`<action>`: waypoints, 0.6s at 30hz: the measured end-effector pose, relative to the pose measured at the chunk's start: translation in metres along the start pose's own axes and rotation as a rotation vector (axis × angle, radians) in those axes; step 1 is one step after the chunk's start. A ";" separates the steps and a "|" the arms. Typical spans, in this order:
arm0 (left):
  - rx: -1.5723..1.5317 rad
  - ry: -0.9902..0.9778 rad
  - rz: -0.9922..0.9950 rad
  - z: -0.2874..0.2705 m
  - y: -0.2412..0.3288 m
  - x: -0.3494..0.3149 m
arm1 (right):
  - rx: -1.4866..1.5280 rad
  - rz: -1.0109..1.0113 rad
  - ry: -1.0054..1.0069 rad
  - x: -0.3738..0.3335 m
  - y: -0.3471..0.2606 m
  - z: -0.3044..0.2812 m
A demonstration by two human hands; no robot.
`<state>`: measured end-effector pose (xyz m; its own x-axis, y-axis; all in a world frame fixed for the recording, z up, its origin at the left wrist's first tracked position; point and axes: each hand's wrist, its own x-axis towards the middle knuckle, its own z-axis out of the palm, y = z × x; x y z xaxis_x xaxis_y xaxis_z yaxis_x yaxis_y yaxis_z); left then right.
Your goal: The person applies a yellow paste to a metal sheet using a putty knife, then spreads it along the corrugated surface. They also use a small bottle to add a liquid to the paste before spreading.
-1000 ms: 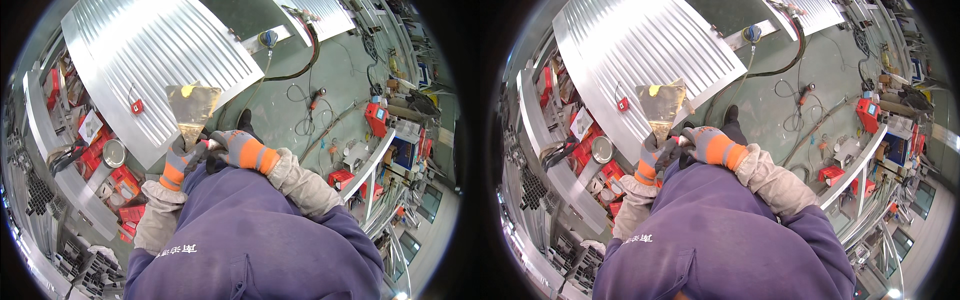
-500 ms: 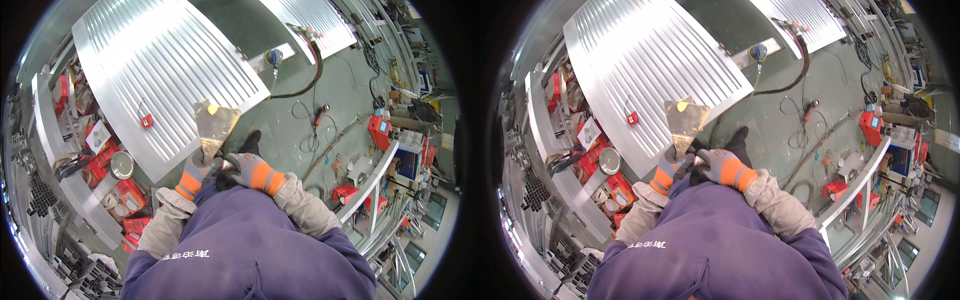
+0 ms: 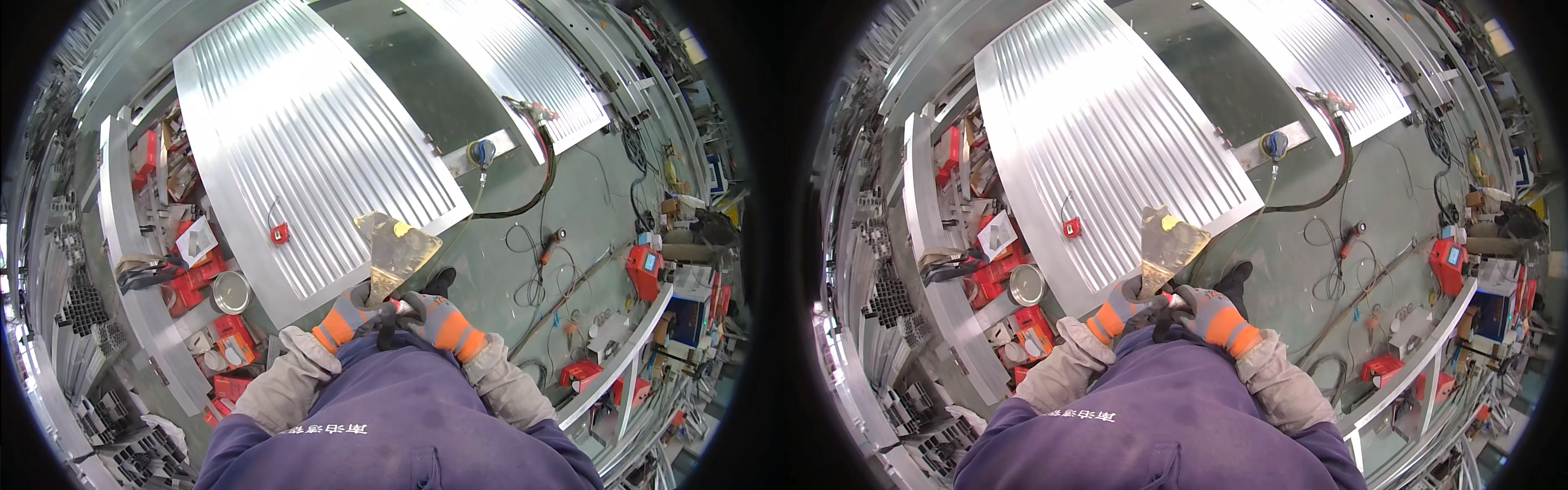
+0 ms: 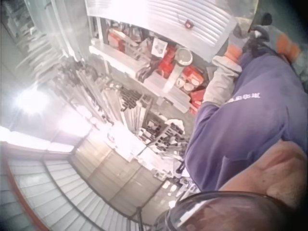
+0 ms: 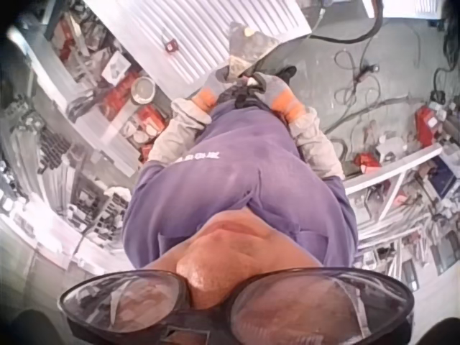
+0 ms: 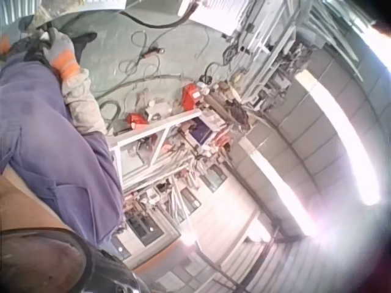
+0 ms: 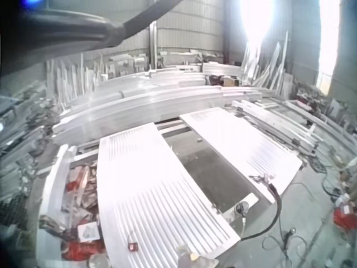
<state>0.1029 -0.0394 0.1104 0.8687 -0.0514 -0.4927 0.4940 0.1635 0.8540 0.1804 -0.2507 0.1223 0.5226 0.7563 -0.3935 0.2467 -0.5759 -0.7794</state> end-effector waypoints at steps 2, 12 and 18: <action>0.010 0.021 -0.030 0.000 0.006 -0.001 | -0.030 0.017 -0.004 0.002 0.000 0.000; -0.015 0.131 0.012 0.002 0.005 0.000 | -0.162 0.015 0.050 0.000 -0.029 -0.019; 0.071 0.214 -0.022 -0.008 0.003 0.000 | 0.051 -0.054 0.194 -0.012 0.013 -0.004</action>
<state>0.1040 -0.0313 0.1118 0.8339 0.1571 -0.5291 0.5206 0.0942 0.8486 0.1807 -0.2686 0.1184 0.6585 0.7089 -0.2527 0.2397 -0.5158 -0.8225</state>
